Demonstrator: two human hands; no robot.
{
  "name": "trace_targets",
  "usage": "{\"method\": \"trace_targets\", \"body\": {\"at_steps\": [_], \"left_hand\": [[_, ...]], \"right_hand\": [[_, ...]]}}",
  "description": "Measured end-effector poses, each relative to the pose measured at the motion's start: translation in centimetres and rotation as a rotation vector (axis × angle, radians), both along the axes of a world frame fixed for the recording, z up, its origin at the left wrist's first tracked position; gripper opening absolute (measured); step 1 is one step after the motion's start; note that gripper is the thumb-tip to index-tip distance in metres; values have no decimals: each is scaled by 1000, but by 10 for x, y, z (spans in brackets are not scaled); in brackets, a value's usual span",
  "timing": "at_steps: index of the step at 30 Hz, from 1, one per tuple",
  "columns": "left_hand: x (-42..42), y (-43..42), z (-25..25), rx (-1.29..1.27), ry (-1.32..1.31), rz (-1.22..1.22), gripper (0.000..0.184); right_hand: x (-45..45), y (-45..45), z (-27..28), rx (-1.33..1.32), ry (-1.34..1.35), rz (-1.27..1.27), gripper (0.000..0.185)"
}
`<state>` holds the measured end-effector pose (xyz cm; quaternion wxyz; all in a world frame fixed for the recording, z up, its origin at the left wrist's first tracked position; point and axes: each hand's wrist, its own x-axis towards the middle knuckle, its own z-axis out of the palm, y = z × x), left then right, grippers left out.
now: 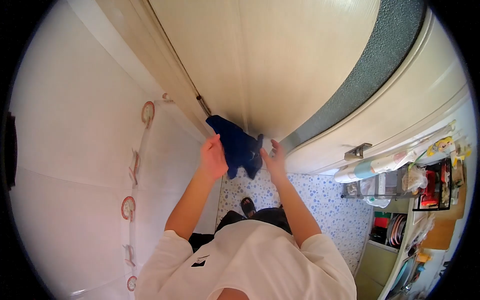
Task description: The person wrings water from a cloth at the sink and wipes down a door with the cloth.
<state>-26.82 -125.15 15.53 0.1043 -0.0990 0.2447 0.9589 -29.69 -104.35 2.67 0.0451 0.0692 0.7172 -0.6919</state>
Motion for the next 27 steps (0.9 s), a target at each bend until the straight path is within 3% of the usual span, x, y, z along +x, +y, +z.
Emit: {"method": "trace_targets", "body": {"at_steps": [3, 5, 8, 11, 14, 17, 20, 23, 26, 27], "left_hand": [[-1, -6, 5, -48, 58, -31, 48], [-1, -9, 13, -195, -15, -29, 55], [-7, -20, -16, -1055, 170, 84, 62], [-1, -47, -21, -1731, 274, -188, 62], [0, -62, -41, -1661, 208, -193, 60], [6, -64, -21, -1425, -138, -215, 61], [12, -60, -17, -1180, -73, -202, 60], [18, -64, -23, -1528, 316, -281, 52], [20, -68, -28, -2103, 377, -324, 45], [19, -71, -29, -2168, 324, -357, 48]], "right_hand": [[-2, 6, 0, -573, -332, 454, 49], [1, -1, 5, -520, -333, 475, 43], [4, -3, 27, -644, -280, 328, 42], [4, 11, 41, -642, -185, 255, 46], [4, 32, 47, -579, -126, 231, 49], [3, 48, 53, -526, -114, 198, 50], [0, 64, 43, -373, -94, 252, 50], [1, 74, 37, -203, -107, 280, 43], [-1, 84, 42, 677, 350, 271, 47], [-3, 88, 37, 674, 479, 254, 59]]}}
